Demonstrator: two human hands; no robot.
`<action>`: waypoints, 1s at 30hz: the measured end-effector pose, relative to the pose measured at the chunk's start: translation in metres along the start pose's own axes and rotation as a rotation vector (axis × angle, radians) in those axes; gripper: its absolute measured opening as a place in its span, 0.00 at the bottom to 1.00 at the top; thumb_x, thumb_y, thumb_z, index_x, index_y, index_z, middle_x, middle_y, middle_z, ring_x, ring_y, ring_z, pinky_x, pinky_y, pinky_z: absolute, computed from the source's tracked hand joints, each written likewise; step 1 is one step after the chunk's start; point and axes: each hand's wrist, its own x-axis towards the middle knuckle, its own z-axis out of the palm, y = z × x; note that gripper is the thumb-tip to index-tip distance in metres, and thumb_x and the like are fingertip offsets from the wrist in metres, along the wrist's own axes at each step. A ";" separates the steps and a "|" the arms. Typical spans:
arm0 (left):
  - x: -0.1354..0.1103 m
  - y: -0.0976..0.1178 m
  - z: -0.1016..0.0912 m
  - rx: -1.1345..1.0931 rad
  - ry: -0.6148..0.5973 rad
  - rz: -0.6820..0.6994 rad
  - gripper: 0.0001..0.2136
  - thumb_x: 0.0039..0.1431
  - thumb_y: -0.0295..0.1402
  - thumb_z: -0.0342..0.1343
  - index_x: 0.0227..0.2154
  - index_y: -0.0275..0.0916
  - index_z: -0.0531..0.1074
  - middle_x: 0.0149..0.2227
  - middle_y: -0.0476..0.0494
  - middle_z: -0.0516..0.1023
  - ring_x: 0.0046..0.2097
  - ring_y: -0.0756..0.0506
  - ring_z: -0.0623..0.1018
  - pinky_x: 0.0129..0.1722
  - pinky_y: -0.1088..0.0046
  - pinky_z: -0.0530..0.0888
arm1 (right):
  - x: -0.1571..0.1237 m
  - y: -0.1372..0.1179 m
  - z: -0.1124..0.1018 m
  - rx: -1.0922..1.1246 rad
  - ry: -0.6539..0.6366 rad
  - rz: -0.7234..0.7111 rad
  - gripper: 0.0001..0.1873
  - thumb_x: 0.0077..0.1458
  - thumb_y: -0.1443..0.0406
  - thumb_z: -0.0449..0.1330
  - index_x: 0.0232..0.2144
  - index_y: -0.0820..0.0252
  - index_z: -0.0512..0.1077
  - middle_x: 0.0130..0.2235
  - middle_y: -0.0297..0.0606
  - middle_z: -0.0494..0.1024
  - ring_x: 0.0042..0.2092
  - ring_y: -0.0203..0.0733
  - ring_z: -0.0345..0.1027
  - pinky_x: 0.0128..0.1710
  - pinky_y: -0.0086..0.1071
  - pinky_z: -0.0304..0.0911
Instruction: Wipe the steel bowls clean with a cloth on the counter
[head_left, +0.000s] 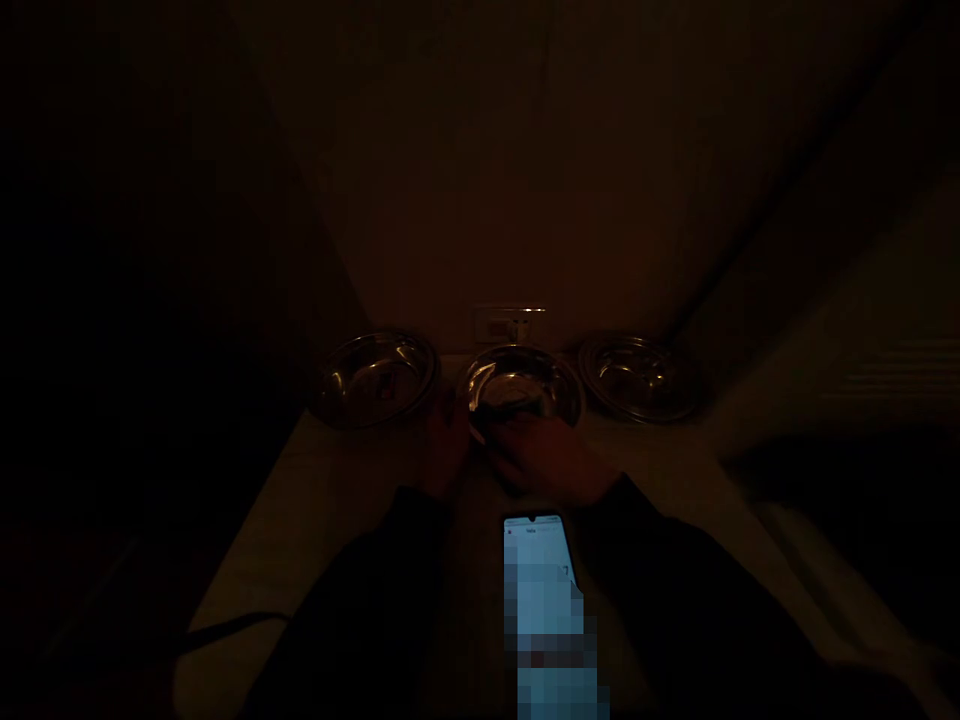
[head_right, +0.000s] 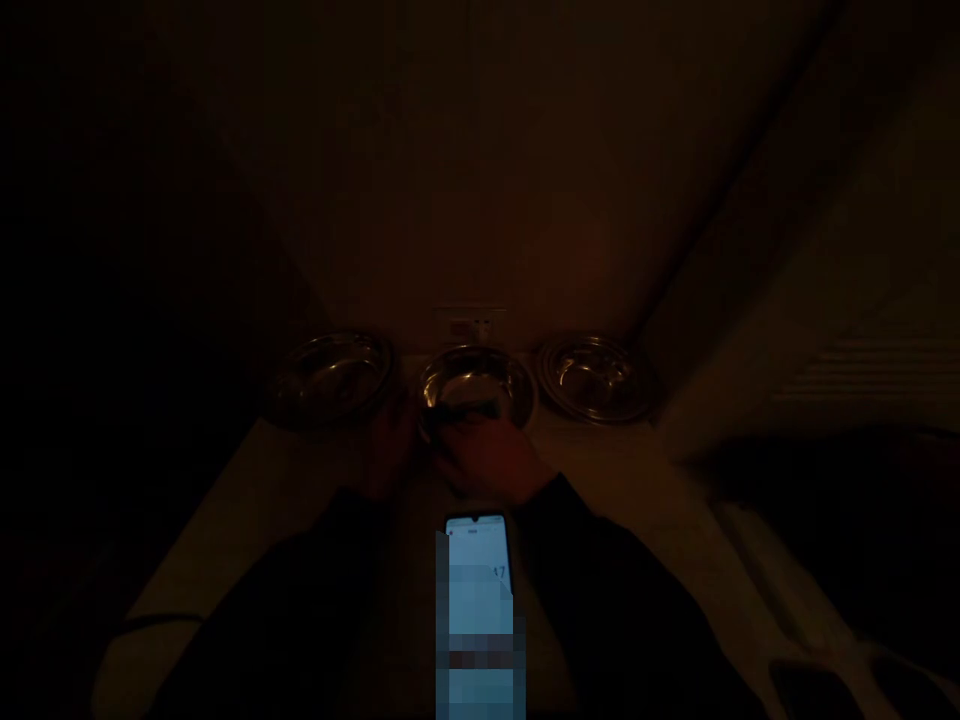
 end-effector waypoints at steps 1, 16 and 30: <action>-0.001 0.000 -0.001 -0.005 -0.010 0.011 0.16 0.57 0.38 0.48 0.42 0.34 0.72 0.44 0.37 0.77 0.45 0.42 0.76 0.45 0.66 0.70 | -0.001 0.000 0.000 0.009 0.000 -0.004 0.21 0.63 0.56 0.43 0.50 0.59 0.66 0.45 0.43 0.76 0.47 0.46 0.66 0.40 0.35 0.60; -0.001 0.000 -0.008 -0.026 0.010 0.080 0.17 0.62 0.36 0.43 0.47 0.32 0.70 0.50 0.37 0.74 0.52 0.44 0.72 0.53 0.68 0.66 | 0.004 -0.016 0.006 0.010 0.010 -0.058 0.20 0.64 0.61 0.41 0.50 0.61 0.65 0.46 0.44 0.75 0.45 0.46 0.65 0.40 0.37 0.61; 0.008 -0.005 -0.013 0.003 0.041 0.087 0.16 0.61 0.34 0.43 0.40 0.31 0.73 0.43 0.36 0.77 0.48 0.42 0.74 0.52 0.66 0.66 | 0.016 -0.014 -0.001 -0.026 -0.064 -0.081 0.21 0.64 0.58 0.42 0.45 0.64 0.69 0.41 0.48 0.76 0.42 0.48 0.67 0.39 0.39 0.61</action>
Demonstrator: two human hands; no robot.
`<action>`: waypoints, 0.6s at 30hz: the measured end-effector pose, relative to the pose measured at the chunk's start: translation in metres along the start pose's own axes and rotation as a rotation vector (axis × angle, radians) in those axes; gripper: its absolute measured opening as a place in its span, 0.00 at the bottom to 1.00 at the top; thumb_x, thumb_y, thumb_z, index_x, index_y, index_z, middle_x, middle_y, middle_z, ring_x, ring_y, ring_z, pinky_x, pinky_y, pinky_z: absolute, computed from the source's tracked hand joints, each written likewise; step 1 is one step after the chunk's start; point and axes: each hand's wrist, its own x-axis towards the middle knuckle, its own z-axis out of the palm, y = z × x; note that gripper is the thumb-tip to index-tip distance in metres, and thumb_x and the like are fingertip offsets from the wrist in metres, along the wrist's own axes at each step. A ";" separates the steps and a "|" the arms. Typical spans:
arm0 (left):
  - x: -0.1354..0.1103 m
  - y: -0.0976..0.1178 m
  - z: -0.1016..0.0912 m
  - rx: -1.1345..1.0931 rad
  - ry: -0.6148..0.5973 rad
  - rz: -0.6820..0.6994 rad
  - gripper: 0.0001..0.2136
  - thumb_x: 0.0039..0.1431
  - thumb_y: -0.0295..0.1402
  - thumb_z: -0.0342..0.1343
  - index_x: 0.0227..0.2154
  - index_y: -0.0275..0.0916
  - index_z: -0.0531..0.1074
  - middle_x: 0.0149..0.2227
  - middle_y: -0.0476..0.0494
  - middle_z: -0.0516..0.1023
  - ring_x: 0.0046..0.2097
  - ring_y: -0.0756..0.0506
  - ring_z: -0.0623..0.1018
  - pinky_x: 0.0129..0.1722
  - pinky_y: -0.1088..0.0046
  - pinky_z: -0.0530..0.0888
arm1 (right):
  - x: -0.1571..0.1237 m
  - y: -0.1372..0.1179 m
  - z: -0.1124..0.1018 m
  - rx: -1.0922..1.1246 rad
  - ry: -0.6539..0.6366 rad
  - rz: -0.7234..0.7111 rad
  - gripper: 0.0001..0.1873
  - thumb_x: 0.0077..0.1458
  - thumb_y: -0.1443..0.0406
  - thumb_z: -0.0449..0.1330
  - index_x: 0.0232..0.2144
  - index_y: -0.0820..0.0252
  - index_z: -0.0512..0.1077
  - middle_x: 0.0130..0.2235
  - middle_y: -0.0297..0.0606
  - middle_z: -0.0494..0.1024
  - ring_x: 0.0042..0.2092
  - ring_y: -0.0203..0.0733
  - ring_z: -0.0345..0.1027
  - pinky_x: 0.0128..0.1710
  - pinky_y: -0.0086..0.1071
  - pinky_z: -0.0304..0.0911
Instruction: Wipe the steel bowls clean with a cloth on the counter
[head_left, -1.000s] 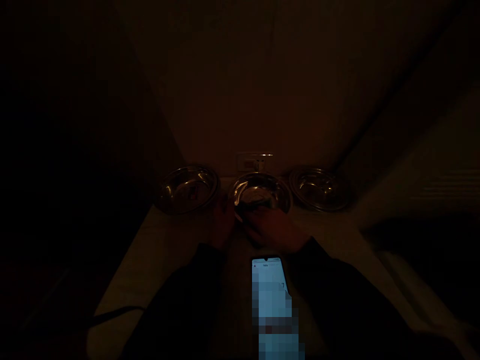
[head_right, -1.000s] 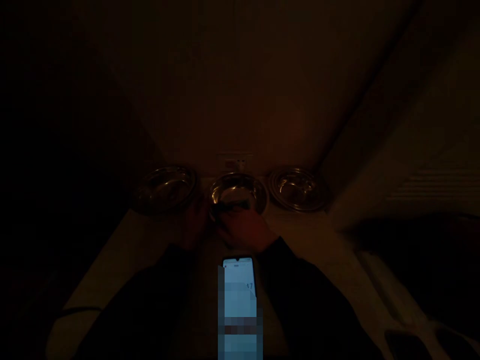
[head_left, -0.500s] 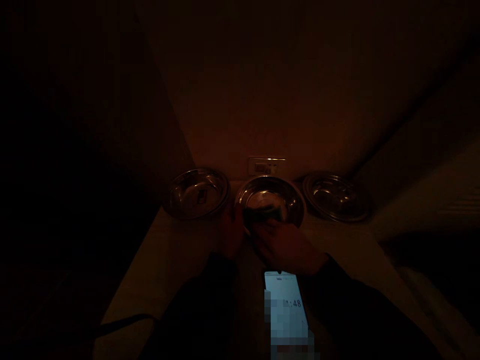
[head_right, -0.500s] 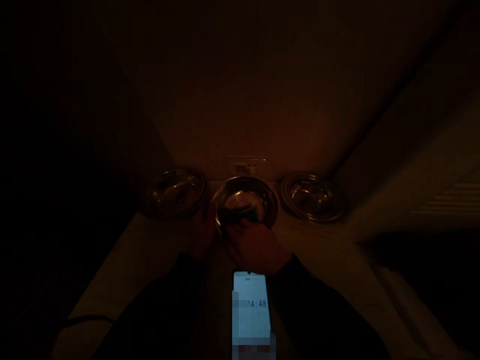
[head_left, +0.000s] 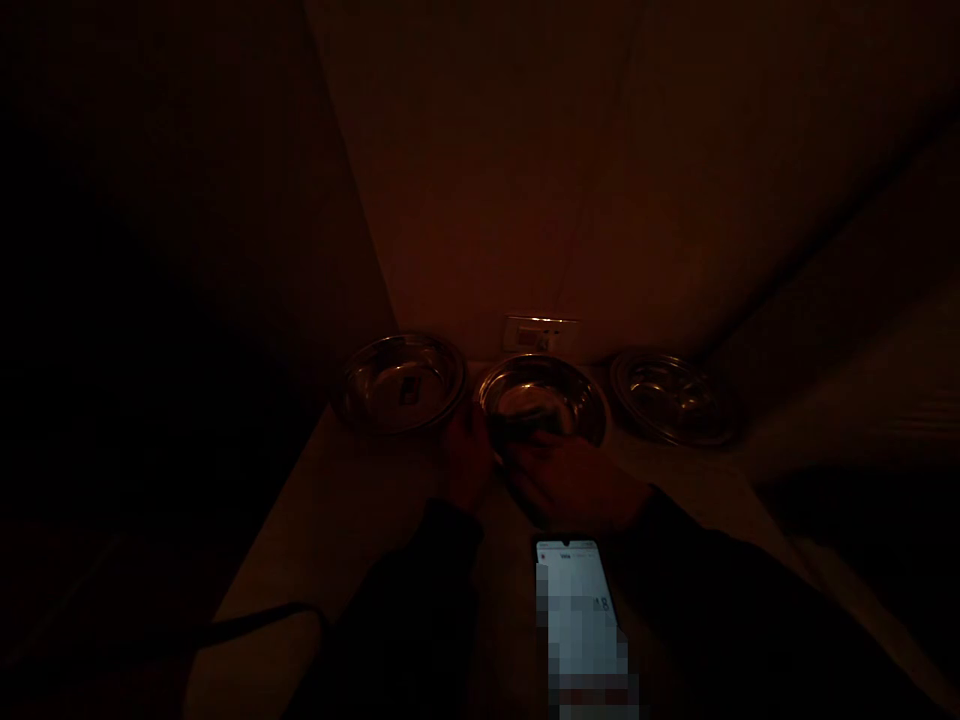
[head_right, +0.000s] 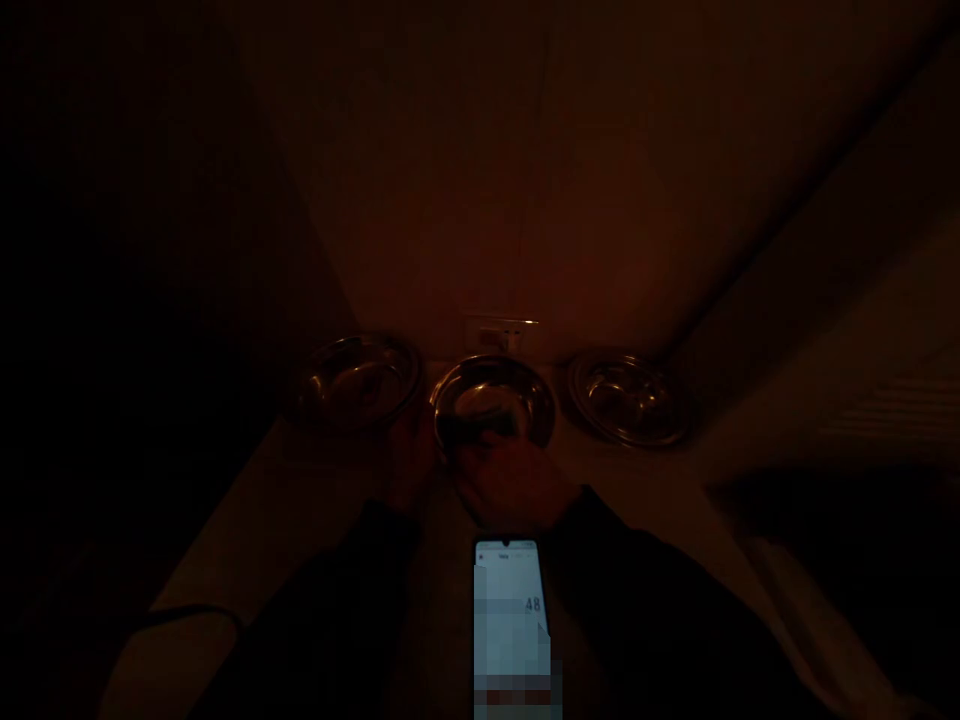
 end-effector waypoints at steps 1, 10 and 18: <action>0.001 0.000 0.000 -0.003 -0.001 -0.002 0.16 0.61 0.35 0.43 0.40 0.31 0.73 0.43 0.36 0.78 0.48 0.42 0.74 0.52 0.66 0.66 | 0.005 -0.002 0.000 0.005 0.000 -0.002 0.21 0.64 0.58 0.42 0.45 0.64 0.69 0.41 0.49 0.76 0.42 0.49 0.67 0.39 0.39 0.61; 0.002 0.002 -0.001 -0.048 -0.006 -0.001 0.15 0.60 0.34 0.45 0.41 0.33 0.74 0.45 0.40 0.78 0.50 0.43 0.73 0.52 0.67 0.66 | -0.013 0.025 -0.018 0.172 -0.132 -0.071 0.24 0.60 0.60 0.48 0.58 0.59 0.61 0.52 0.45 0.72 0.49 0.46 0.68 0.48 0.39 0.61; 0.000 -0.001 0.000 -0.044 -0.026 -0.054 0.15 0.59 0.35 0.45 0.36 0.33 0.75 0.37 0.39 0.79 0.42 0.43 0.76 0.44 0.67 0.70 | -0.007 0.026 -0.012 0.097 -0.038 0.129 0.19 0.64 0.59 0.43 0.51 0.59 0.65 0.43 0.44 0.77 0.40 0.45 0.73 0.40 0.36 0.64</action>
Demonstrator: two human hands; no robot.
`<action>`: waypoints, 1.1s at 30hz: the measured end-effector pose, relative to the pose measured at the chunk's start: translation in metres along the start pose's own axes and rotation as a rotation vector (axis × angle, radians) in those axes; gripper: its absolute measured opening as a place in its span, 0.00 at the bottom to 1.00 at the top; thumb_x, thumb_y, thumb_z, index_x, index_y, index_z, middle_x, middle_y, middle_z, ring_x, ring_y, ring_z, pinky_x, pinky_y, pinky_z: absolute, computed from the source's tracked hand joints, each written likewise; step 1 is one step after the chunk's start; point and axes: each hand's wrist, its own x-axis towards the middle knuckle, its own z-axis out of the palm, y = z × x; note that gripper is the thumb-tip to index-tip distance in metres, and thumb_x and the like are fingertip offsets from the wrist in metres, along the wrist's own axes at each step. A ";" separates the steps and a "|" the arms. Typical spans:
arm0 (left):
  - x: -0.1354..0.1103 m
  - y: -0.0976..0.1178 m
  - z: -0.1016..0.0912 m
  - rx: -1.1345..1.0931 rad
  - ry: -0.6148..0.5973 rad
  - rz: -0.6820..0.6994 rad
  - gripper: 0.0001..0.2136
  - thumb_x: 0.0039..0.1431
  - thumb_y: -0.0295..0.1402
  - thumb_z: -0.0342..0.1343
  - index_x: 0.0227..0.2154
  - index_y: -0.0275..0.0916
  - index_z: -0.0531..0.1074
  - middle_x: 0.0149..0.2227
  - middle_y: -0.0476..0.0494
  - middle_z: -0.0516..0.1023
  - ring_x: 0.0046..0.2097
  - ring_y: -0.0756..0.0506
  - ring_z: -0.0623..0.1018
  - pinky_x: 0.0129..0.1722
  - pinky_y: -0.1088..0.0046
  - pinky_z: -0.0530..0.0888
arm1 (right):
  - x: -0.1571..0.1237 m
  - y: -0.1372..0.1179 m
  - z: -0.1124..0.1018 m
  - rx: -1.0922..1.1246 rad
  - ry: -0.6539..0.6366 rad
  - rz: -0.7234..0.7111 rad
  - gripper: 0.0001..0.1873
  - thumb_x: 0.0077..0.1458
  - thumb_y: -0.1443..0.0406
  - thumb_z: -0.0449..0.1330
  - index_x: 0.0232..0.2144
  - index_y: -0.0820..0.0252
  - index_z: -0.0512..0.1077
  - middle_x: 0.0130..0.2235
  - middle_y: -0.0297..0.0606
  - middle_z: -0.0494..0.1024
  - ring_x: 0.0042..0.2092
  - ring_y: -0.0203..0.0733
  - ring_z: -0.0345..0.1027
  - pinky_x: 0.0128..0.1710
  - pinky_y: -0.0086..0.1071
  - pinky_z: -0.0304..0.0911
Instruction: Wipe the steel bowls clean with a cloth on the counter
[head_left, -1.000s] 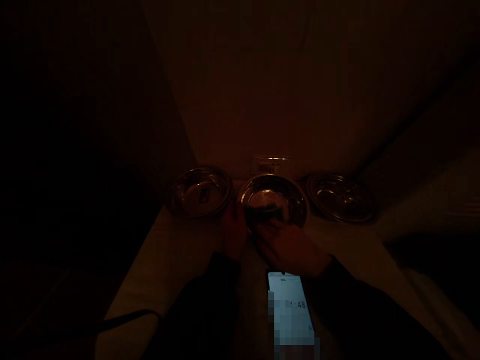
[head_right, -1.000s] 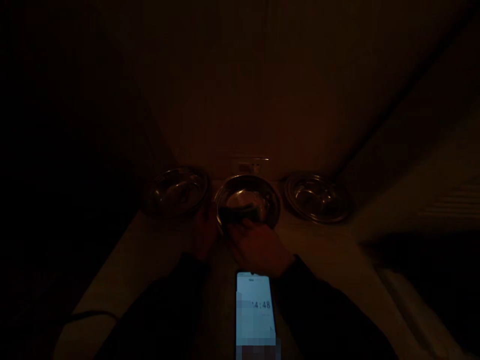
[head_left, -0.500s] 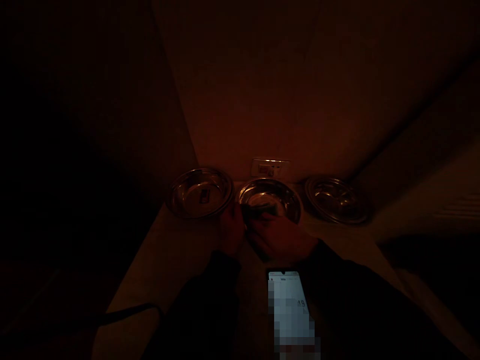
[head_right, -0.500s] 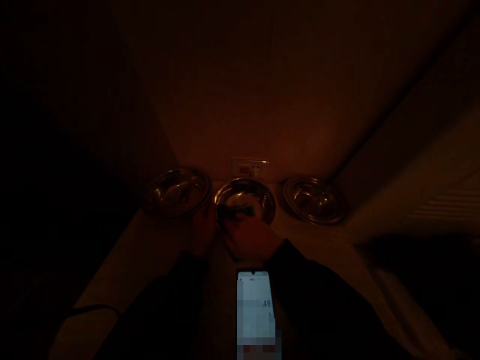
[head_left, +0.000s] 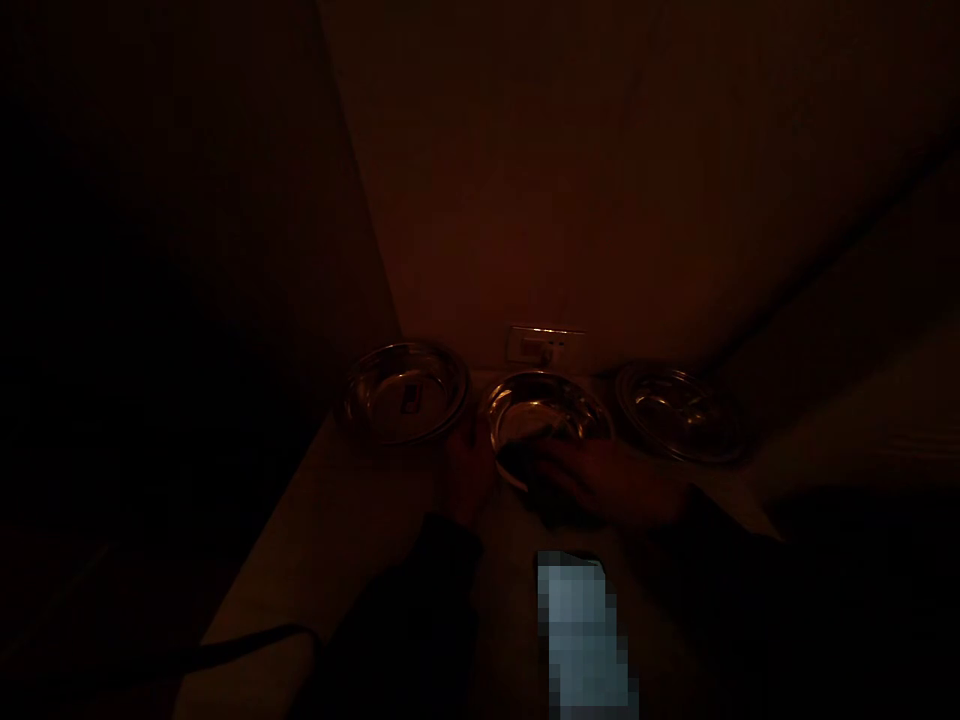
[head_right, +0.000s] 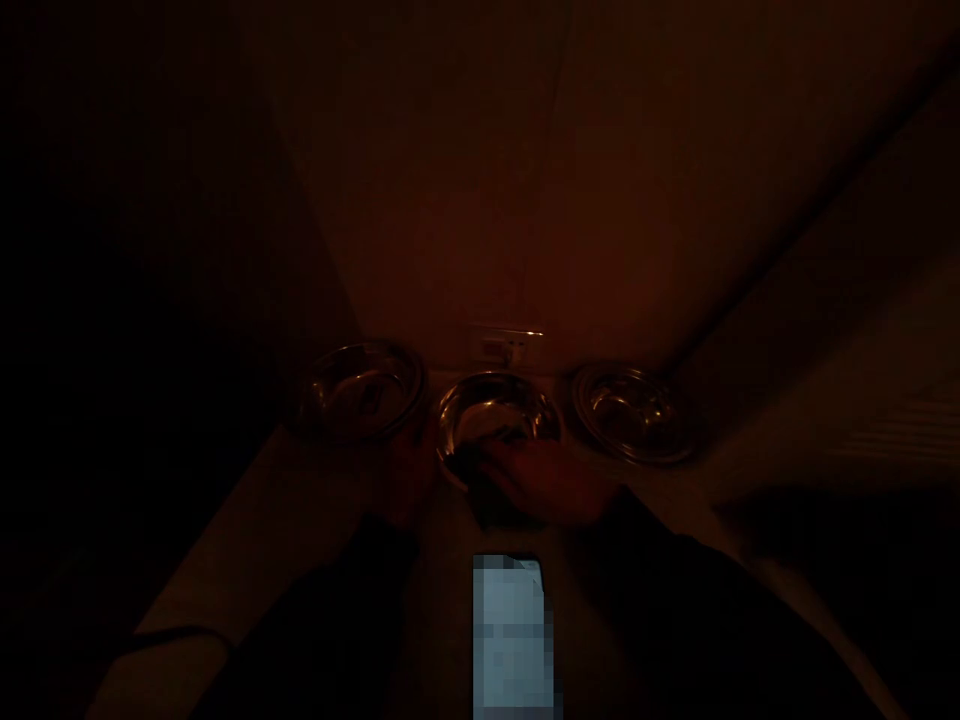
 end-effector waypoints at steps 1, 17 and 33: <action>0.000 0.000 0.000 0.003 0.003 -0.003 0.15 0.59 0.35 0.45 0.36 0.33 0.75 0.38 0.39 0.79 0.42 0.43 0.76 0.44 0.67 0.70 | 0.001 -0.002 0.002 -0.015 0.022 0.032 0.19 0.64 0.60 0.42 0.52 0.61 0.64 0.42 0.47 0.77 0.39 0.46 0.73 0.39 0.37 0.64; -0.005 0.006 -0.002 0.009 -0.017 -0.045 0.16 0.60 0.35 0.45 0.36 0.31 0.75 0.37 0.38 0.79 0.40 0.43 0.76 0.42 0.68 0.71 | -0.009 0.008 0.004 0.096 -0.047 -0.080 0.17 0.64 0.60 0.44 0.46 0.58 0.68 0.44 0.42 0.76 0.43 0.42 0.71 0.42 0.35 0.64; -0.001 0.005 -0.005 0.001 -0.012 -0.024 0.14 0.60 0.33 0.46 0.33 0.33 0.76 0.34 0.40 0.79 0.37 0.43 0.76 0.42 0.66 0.69 | 0.006 -0.037 0.021 -0.162 0.037 -0.123 0.17 0.65 0.61 0.41 0.41 0.63 0.68 0.37 0.45 0.76 0.42 0.45 0.68 0.39 0.34 0.63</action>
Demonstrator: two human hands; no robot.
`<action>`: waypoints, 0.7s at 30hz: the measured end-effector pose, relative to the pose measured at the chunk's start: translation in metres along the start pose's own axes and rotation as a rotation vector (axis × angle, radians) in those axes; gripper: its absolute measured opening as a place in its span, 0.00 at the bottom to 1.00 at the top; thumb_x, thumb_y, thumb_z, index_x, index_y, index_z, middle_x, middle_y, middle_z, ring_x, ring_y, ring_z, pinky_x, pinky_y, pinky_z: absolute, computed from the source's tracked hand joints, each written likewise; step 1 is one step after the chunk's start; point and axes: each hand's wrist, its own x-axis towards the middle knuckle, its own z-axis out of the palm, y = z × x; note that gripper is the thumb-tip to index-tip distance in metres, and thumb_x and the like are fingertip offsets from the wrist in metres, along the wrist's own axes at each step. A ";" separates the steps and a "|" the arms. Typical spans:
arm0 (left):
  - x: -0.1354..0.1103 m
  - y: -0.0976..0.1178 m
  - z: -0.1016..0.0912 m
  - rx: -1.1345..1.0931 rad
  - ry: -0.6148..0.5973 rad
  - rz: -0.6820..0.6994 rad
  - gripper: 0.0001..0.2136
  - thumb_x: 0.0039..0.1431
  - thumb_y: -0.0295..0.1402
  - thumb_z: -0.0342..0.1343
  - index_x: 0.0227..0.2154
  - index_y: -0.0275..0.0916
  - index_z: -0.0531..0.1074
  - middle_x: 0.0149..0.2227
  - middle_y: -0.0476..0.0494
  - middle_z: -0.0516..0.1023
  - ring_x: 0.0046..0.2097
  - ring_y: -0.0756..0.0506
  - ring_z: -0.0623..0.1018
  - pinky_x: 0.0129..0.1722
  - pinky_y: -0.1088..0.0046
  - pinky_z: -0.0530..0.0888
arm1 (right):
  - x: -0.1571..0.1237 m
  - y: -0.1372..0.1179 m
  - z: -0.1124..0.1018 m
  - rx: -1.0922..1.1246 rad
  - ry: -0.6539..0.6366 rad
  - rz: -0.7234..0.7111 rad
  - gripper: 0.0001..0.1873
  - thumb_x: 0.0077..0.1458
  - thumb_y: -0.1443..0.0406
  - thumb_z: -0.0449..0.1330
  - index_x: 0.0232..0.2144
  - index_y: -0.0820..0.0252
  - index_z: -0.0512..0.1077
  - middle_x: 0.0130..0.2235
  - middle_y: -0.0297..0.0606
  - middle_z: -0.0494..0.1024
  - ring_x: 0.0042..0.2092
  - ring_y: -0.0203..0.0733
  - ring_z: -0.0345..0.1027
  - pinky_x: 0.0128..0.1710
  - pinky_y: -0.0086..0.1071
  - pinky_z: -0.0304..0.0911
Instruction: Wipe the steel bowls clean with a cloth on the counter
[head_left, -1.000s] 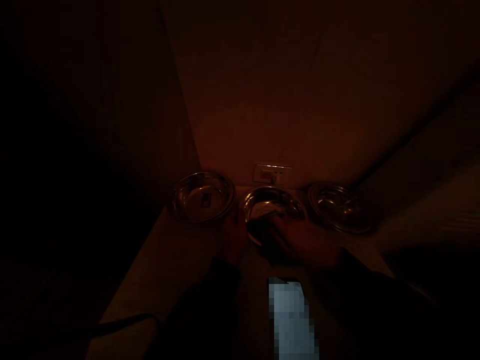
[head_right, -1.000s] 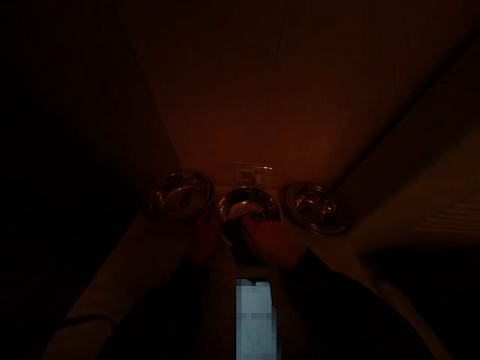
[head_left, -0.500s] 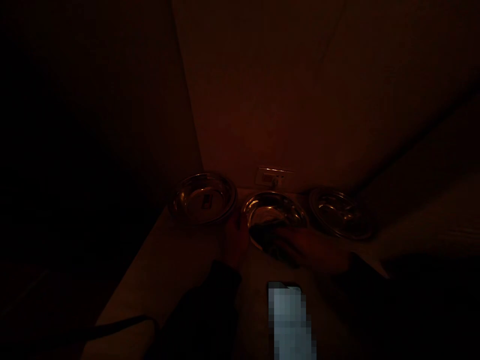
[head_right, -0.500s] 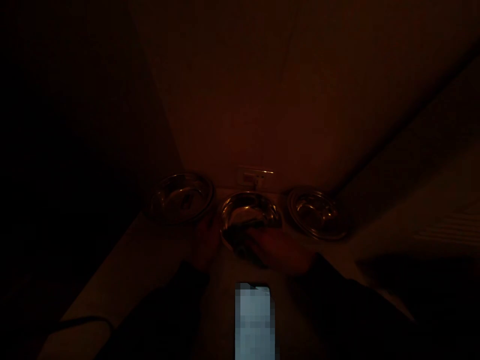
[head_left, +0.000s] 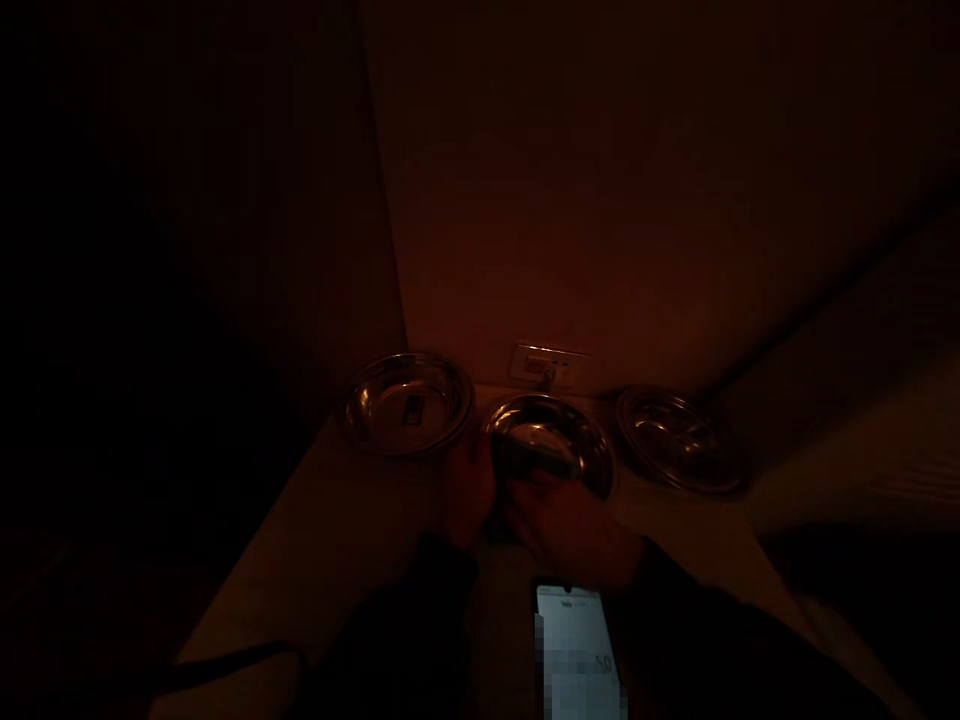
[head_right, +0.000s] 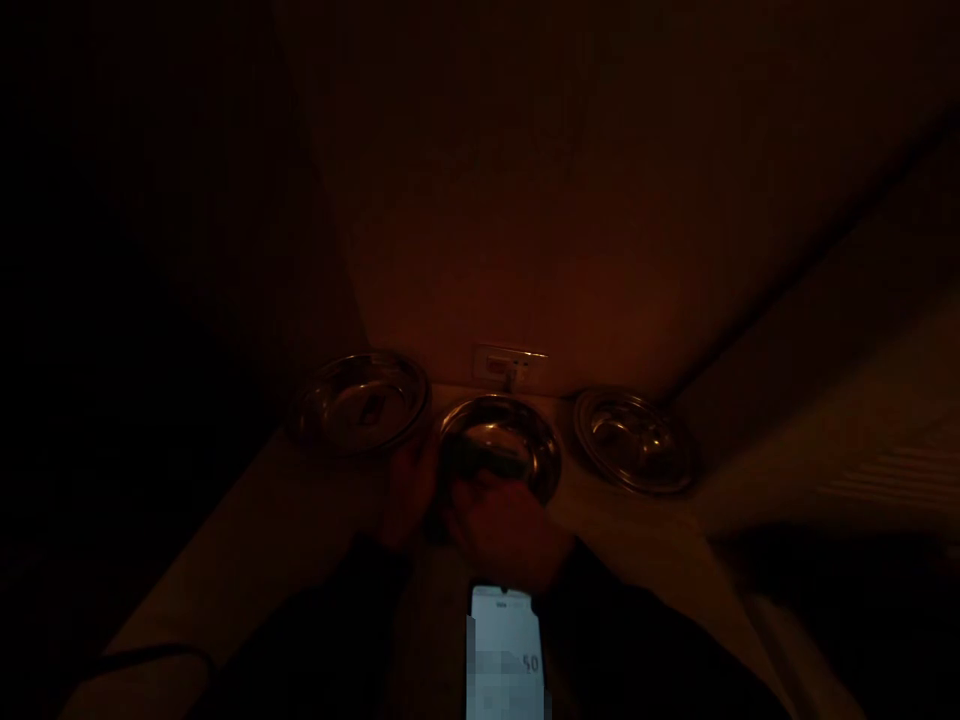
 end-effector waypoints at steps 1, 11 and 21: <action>0.000 -0.001 -0.001 0.000 -0.002 0.010 0.14 0.60 0.33 0.46 0.34 0.33 0.76 0.35 0.40 0.79 0.38 0.43 0.76 0.43 0.66 0.69 | -0.002 0.001 0.000 -0.001 0.000 0.002 0.17 0.65 0.62 0.42 0.41 0.63 0.68 0.37 0.45 0.76 0.42 0.45 0.68 0.39 0.34 0.63; 0.001 0.002 0.001 0.002 -0.039 -0.006 0.14 0.60 0.34 0.46 0.33 0.32 0.76 0.35 0.39 0.80 0.37 0.44 0.76 0.40 0.68 0.70 | -0.009 0.007 0.000 -0.051 -0.010 -0.035 0.16 0.63 0.61 0.45 0.38 0.64 0.70 0.38 0.45 0.76 0.39 0.45 0.69 0.36 0.35 0.62; 0.004 -0.002 0.002 0.003 -0.046 0.053 0.15 0.59 0.36 0.47 0.38 0.33 0.75 0.39 0.41 0.79 0.43 0.43 0.75 0.47 0.67 0.69 | -0.026 0.018 0.004 -0.025 0.002 -0.067 0.16 0.63 0.59 0.47 0.40 0.62 0.70 0.37 0.43 0.76 0.39 0.44 0.69 0.34 0.34 0.61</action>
